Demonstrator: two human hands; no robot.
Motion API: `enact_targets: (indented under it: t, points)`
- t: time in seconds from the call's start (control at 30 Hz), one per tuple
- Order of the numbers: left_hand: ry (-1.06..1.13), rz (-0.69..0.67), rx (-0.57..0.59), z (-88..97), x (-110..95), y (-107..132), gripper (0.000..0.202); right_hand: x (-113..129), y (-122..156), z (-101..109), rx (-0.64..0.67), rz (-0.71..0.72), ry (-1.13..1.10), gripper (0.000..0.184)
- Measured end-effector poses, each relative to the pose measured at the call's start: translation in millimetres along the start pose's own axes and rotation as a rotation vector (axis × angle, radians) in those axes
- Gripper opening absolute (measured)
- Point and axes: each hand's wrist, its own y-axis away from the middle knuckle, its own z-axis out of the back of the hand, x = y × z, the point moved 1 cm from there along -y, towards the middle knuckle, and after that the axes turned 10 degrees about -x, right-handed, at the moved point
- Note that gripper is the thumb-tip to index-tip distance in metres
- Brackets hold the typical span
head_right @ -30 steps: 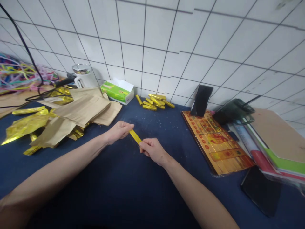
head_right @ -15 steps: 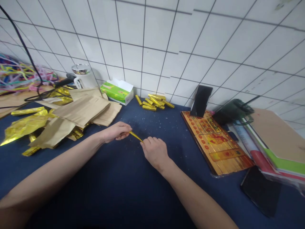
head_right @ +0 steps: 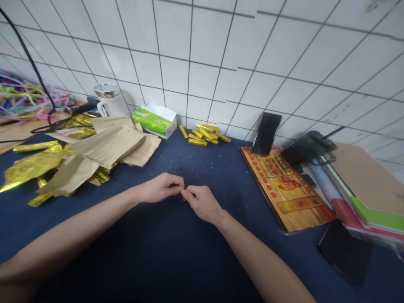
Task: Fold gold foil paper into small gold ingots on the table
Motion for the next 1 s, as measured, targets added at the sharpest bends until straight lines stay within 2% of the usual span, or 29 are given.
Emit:
enact_targets:
  t: [0.17,0.27,0.43,0.57,0.7,0.8,0.9,1.0]
  points:
    - [0.045,0.023,-0.11,11.0,9.4,-2.4,0.018,-1.8,-1.0,1.2,-0.092,-0.012,0.047,0.033]
    - [0.052,0.038,-0.16,18.4,14.2,-3.6,0.019,-1.6,-1.1,1.7,-0.139,0.043,0.107,0.033]
    - [0.095,0.053,-0.159,20.1,19.1,-4.3,0.021,-4.8,0.6,-2.6,-0.278,0.232,0.337,0.037]
    - [0.113,0.195,-0.116,18.8,22.2,-3.1,0.033,-8.3,3.1,-5.2,-0.379,0.405,0.648,0.039]
    - [0.152,0.285,-0.099,15.2,23.6,-3.8,0.045,-6.8,4.5,-5.5,-0.403,0.448,0.786,0.04]
    - [0.25,0.316,-0.109,13.5,22.0,-5.2,0.038,-3.9,4.7,-6.0,-0.39,0.404,0.713,0.037]
    - [0.291,0.322,-0.092,13.8,18.4,-5.1,0.029,-1.6,4.4,-5.9,-0.345,0.272,0.473,0.032]
    - [0.283,0.266,-0.024,13.4,14.4,-3.7,0.027,-0.6,3.8,-4.2,-0.261,0.113,0.223,0.036]
